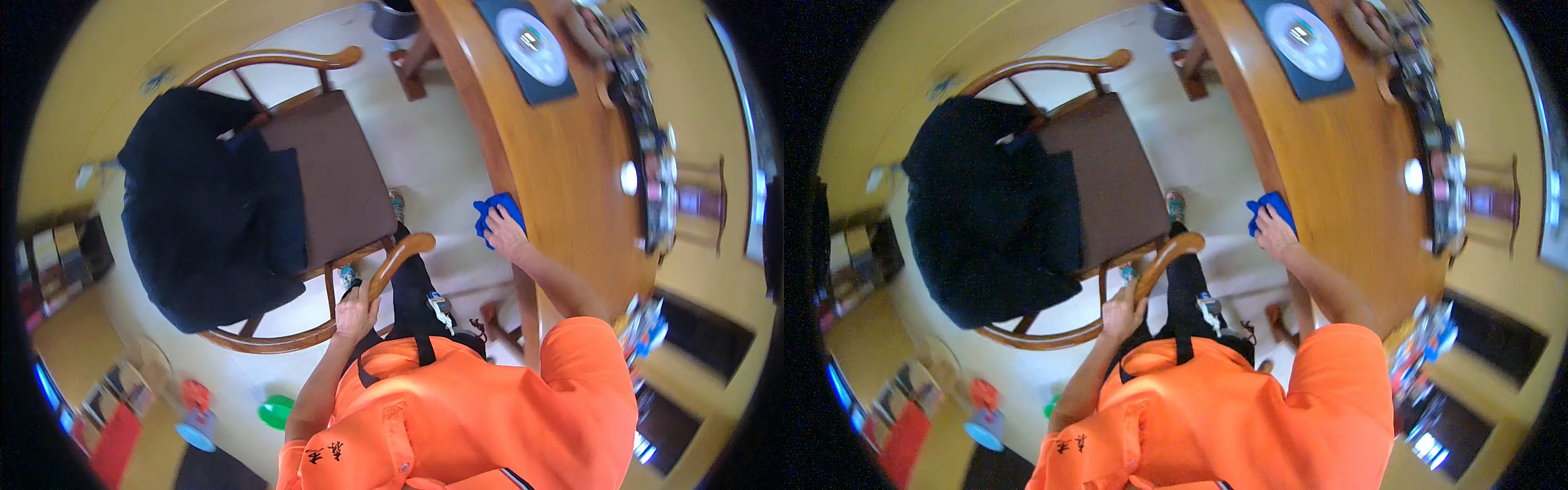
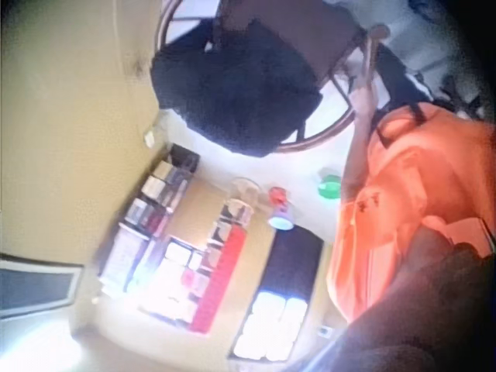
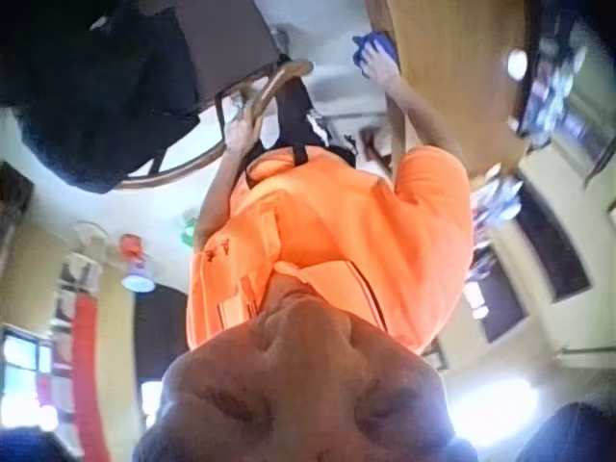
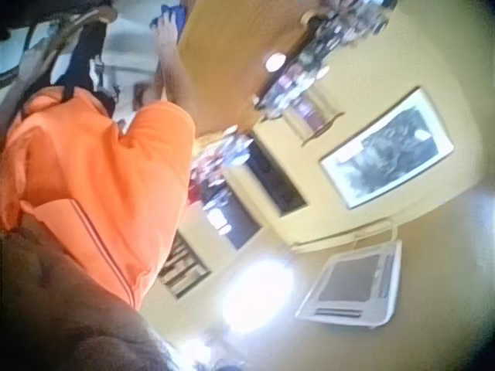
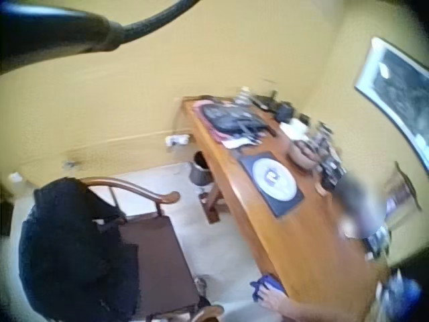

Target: The person wipes a wooden dining table and several chairs using a blue cloth. They move items like a snack container, helmet, and bowl aside to clean the table surface, then wipe the chairs' seats, backs, and armrests.

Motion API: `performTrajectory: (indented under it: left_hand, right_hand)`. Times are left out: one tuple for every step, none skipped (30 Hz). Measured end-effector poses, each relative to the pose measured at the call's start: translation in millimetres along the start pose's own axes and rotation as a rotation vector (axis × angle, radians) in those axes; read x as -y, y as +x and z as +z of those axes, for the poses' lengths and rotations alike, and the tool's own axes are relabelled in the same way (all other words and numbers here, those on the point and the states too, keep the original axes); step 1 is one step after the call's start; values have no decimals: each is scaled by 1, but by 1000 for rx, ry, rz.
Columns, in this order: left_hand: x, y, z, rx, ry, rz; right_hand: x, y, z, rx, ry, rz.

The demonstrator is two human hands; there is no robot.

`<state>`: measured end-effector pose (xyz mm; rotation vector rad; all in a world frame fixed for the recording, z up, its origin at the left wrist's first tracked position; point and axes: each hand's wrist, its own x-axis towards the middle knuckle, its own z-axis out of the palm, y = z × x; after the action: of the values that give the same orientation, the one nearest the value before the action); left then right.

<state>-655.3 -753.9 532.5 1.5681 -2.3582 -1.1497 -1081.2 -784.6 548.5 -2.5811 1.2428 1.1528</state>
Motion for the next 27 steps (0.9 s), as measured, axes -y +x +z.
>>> performTrajectory:
  left_hand:
    - [6,-2,4,-3,-2,8]
    - [10,-4,7,-23,15,34]
    - [11,-2,8,-45,28,70]
    - [5,3,7,-3,35,50]
    - [2,6,4,30,38,60]
    - [6,6,5,5,55,87]
    - [11,6,8,-17,64,119]
    - [12,6,8,10,70,96]
    - [13,6,7,35,80,69]
    - [18,6,7,14,114,101]
    - [26,11,16,-15,131,144]
    - [28,11,18,-10,154,132]
    - [26,11,19,-7,176,121]
    - [22,10,18,-20,207,145]
    - [18,9,20,-35,235,169]
    - [21,12,23,-45,254,189]
    - [21,17,25,-41,272,205]
    - [20,16,28,-8,252,181]
    - [16,16,25,4,240,149]
    - [28,20,27,-11,181,245]
    - [28,21,27,42,159,196]
    - [24,25,24,116,147,75]
    - [27,27,19,188,148,-60]
    - [72,39,15,166,215,79]
    - [38,35,17,266,212,-27]
    - [43,38,10,263,233,-29]
    - [54,45,10,264,240,-26]
  right_hand:
    - [27,-27,9,22,45,19]
    - [51,-54,18,46,93,45]
    - [74,-78,31,29,82,71]
    - [95,-103,46,19,70,102]
    - [118,-127,51,39,74,144]
    - [136,-147,53,51,70,180]
    - [159,-167,66,20,95,225]
    - [181,-185,82,-13,113,266]
    - [202,-204,95,-49,127,306]
    - [220,-221,100,-31,139,330]
    - [238,-236,110,19,154,358]
    - [260,-252,119,62,182,372]
    - [283,-271,128,104,210,385]
    - [313,-285,146,107,207,459]
    - [342,-306,164,103,219,511]
    - [367,-322,177,90,232,561]
    - [390,-337,187,74,236,613]
    - [415,-353,195,96,216,683]
    - [419,-368,186,89,267,701]
    - [434,-388,185,164,403,766]
    - [455,-403,187,227,550,828]
    - [470,-414,186,310,641,1047]
    - [485,-422,184,396,749,1250]
    - [499,-429,180,307,704,1575]
    - [515,-430,183,245,639,1910]
    - [515,-434,175,256,694,2268]
    - [515,-439,170,274,722,2633]
